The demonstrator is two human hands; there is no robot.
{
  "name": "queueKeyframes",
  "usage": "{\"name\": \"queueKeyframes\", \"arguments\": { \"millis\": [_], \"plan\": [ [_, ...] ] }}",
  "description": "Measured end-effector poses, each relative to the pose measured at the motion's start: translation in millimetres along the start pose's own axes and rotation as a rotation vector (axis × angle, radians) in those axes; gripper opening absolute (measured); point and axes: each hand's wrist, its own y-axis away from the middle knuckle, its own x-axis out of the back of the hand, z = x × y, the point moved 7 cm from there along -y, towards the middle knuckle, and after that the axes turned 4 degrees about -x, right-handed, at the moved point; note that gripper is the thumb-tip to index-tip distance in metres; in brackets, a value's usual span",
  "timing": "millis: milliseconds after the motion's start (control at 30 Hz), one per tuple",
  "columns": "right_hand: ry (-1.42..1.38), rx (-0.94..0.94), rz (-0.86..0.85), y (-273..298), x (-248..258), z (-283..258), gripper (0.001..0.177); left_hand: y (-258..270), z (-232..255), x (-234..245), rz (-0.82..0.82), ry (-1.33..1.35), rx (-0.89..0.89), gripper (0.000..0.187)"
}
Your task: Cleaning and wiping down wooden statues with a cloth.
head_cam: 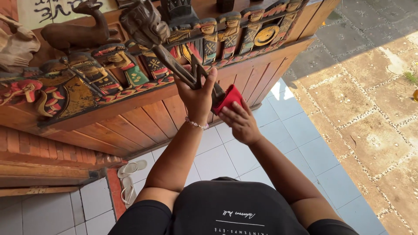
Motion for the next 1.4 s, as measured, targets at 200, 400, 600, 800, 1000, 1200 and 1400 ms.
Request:
{"name": "queueKeyframes", "arguments": {
  "millis": [200, 400, 600, 800, 1000, 1200, 1400],
  "plan": [
    [-1.036, -1.018, 0.185, 83.5, -54.3, 124.4, 0.048, -9.6, -0.9, 27.5, 0.129, 0.003, -0.133, 0.055],
    [-1.932, -1.249, 0.402, 37.9, -34.0, 99.2, 0.054, -3.1, 4.5, 20.2, 0.124, 0.034, -0.123, 0.051],
    [-2.105, -0.997, 0.288, -38.5, 20.1, 20.5, 0.061, 23.3, 14.4, -19.5, -0.021, 0.101, -0.111, 0.055],
    [-2.057, -0.904, 0.169, -30.1, 17.1, 17.4, 0.07, 27.8, 15.8, -22.6, -0.089, -0.07, -0.206, 0.054],
    [-2.066, -0.968, 0.25, -31.6, 0.8, 25.1, 0.072, 41.0, 25.4, -24.2, -0.092, -0.003, -0.199, 0.05],
    [-2.079, -1.199, 0.092, -20.5, -16.4, 16.4, 0.055, 34.7, 21.5, -21.8, -0.192, 0.13, -0.146, 0.057],
    [-1.863, -1.206, 0.208, -1.1, -30.4, 62.4, 0.054, 38.0, 42.1, -9.6, -0.131, 0.044, -0.277, 0.051]
  ]
}}
